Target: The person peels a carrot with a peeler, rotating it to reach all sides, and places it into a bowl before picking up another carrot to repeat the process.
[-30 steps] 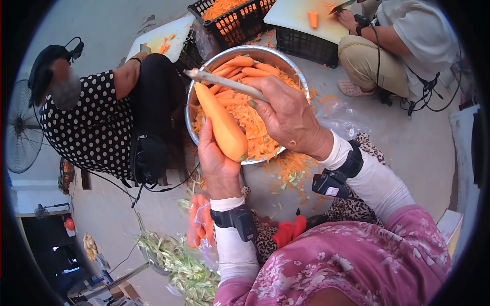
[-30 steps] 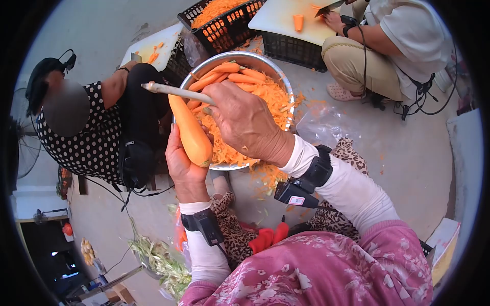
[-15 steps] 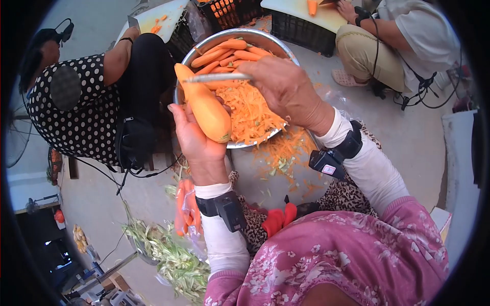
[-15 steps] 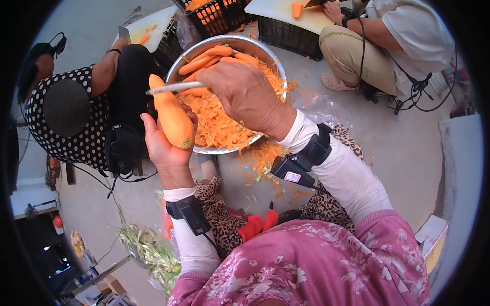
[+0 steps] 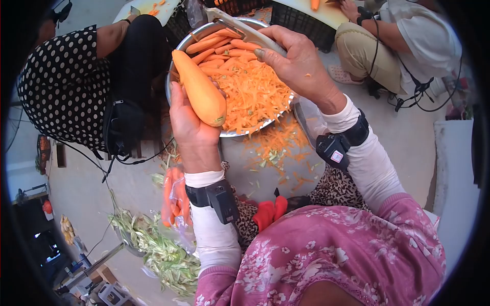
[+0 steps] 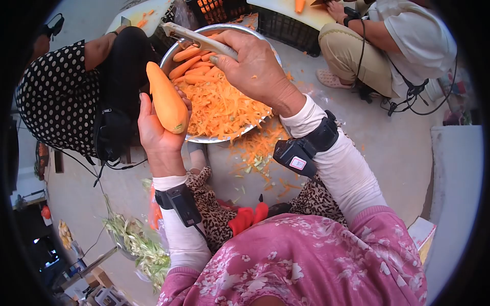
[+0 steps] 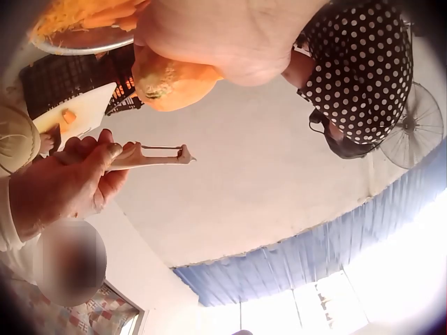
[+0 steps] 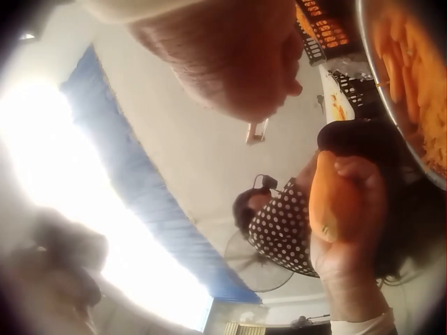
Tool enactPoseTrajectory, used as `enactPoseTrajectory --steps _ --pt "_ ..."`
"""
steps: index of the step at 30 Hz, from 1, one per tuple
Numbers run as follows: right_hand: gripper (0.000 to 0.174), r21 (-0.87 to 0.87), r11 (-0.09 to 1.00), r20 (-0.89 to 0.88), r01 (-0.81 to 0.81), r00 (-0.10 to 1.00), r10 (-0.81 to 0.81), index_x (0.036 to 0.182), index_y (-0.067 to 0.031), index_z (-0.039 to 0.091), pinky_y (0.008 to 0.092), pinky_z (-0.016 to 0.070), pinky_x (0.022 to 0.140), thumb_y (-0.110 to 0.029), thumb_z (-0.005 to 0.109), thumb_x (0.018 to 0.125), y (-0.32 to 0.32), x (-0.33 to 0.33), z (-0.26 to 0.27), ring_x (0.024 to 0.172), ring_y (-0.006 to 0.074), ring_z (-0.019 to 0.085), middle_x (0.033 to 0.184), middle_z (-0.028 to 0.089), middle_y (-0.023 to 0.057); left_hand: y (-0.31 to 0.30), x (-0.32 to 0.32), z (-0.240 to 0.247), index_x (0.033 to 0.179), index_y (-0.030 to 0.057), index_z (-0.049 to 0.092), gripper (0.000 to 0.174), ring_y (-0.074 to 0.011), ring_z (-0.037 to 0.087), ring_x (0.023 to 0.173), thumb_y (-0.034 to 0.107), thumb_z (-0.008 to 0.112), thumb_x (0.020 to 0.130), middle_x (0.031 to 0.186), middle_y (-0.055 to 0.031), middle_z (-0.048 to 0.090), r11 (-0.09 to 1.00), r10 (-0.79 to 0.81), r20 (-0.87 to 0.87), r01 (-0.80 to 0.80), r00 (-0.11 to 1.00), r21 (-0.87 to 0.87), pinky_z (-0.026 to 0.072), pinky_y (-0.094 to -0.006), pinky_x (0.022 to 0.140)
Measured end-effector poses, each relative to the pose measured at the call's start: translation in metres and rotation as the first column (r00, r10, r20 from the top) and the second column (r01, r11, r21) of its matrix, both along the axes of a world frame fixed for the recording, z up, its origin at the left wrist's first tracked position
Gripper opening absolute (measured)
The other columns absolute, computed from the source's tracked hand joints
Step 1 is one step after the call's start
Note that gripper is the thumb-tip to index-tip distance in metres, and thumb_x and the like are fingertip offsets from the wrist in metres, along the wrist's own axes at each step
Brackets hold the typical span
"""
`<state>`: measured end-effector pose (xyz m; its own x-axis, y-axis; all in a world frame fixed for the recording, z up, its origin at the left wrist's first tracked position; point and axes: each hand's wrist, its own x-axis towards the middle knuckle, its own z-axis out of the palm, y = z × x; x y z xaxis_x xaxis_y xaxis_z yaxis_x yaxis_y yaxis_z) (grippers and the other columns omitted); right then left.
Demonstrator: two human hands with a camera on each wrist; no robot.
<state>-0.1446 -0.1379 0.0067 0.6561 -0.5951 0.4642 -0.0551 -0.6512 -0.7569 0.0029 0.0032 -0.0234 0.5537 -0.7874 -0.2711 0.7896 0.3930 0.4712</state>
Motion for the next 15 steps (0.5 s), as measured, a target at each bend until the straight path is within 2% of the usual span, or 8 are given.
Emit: enactPoseTrajectory --steps 1,2,4,5,8,12,14,15 --pt "0.025 0.112 0.993 0.024 -0.032 0.999 0.029 0.103 -0.0013 0.061 0.031 0.047 0.066 -0.011 0.064 0.08 -0.001 0.001 -0.001 0.072 0.0182 0.059 0.081 0.062 0.0077 0.001 0.004 -0.004 0.129 0.0052 0.044 0.052 -0.028 0.061 0.088 0.045 0.028 0.099 0.108 -0.0158 0.058 1.0 -0.026 -0.03 0.026 0.999 -0.015 0.0543 -0.0412 0.073" --pt "0.025 0.11 0.993 0.019 -0.033 0.999 0.032 0.103 -0.0013 0.061 0.031 0.047 0.066 -0.011 0.064 0.08 -0.002 0.0 -0.001 0.072 0.0182 0.059 0.081 0.062 0.0077 0.001 0.005 -0.007 0.129 0.0052 0.044 0.049 -0.0282 0.061 0.09 0.041 0.03 0.1 0.108 -0.0156 0.058 0.998 -0.054 -0.06 0.052 0.997 -0.032 0.0543 -0.0417 0.075" --pt "0.028 0.432 0.893 -0.008 -0.128 0.989 0.146 0.103 0.0004 0.061 0.0248 0.045 0.065 -0.014 0.068 0.079 0.004 -0.001 0.003 0.072 0.0079 0.053 0.079 0.058 0.0008 0.0 0.001 0.0 0.128 0.0049 0.045 0.046 -0.0279 0.061 0.089 0.038 0.032 0.1 0.106 -0.0152 0.059 0.999 -0.046 -0.071 0.045 0.996 -0.017 0.0542 -0.0411 0.074" --pt "0.028 0.43 0.894 -0.012 -0.128 0.989 0.147 0.103 0.0004 0.061 0.0248 0.045 0.065 -0.014 0.068 0.079 0.011 0.0 0.004 0.072 0.0079 0.053 0.079 0.058 0.0008 0.0 -0.002 0.003 0.128 0.0047 0.045 0.043 -0.0276 0.061 0.088 0.035 0.034 0.1 0.105 -0.0149 0.059 0.999 -0.041 -0.081 0.041 0.996 0.0 0.054 -0.0405 0.074" --pt "0.025 0.586 0.797 -0.026 -0.146 0.98 0.198 0.098 0.0005 0.062 0.023 0.0442 0.062 -0.015 0.069 0.08 0.029 0.007 0.007 0.069 0.0061 0.051 0.073 0.054 -0.0021 -0.004 -0.007 0.007 0.126 0.0039 0.046 0.04 -0.0274 0.061 0.086 0.032 0.037 0.099 0.102 -0.0148 0.059 1.0 -0.023 -0.071 0.023 0.997 0.004 0.0534 -0.0413 0.073" --pt "0.027 0.553 0.818 -0.095 -0.159 0.963 0.251 0.1 -0.0001 0.063 0.0237 0.0446 0.062 -0.016 0.069 0.079 0.015 0.012 -0.008 0.069 0.0068 0.053 0.075 0.057 -0.001 0.001 -0.003 0.003 0.124 0.0035 0.048 0.039 -0.0265 0.06 0.086 0.032 0.04 0.098 0.101 -0.015 0.059 1.0 -0.027 -0.037 0.027 0.999 0.007 0.0526 -0.0415 0.073" --pt "0.032 0.43 0.894 -0.049 -0.124 0.986 0.161 0.098 0.0004 0.061 0.0211 0.0421 0.062 -0.024 0.072 0.08 0.0 0.017 -0.021 0.07 0.0059 0.05 0.079 0.056 -0.0014 0.009 0.009 -0.005 0.121 0.0022 0.048 0.039 -0.027 0.058 0.088 0.032 0.043 0.097 0.102 -0.016 0.057 0.995 -0.088 -0.058 0.085 0.994 -0.06 0.0511 -0.0403 0.075" --pt "0.032 0.428 0.895 -0.054 -0.127 0.985 0.166 0.098 0.0004 0.061 0.0211 0.0421 0.062 -0.024 0.072 0.08 -0.007 0.02 -0.023 0.07 0.0059 0.05 0.079 0.056 -0.0014 0.012 0.013 -0.005 0.121 0.0022 0.048 0.039 -0.027 0.058 0.088 0.032 0.043 0.097 0.102 -0.016 0.057 0.995 -0.083 -0.063 0.079 0.995 -0.063 0.0511 -0.0403 0.075"
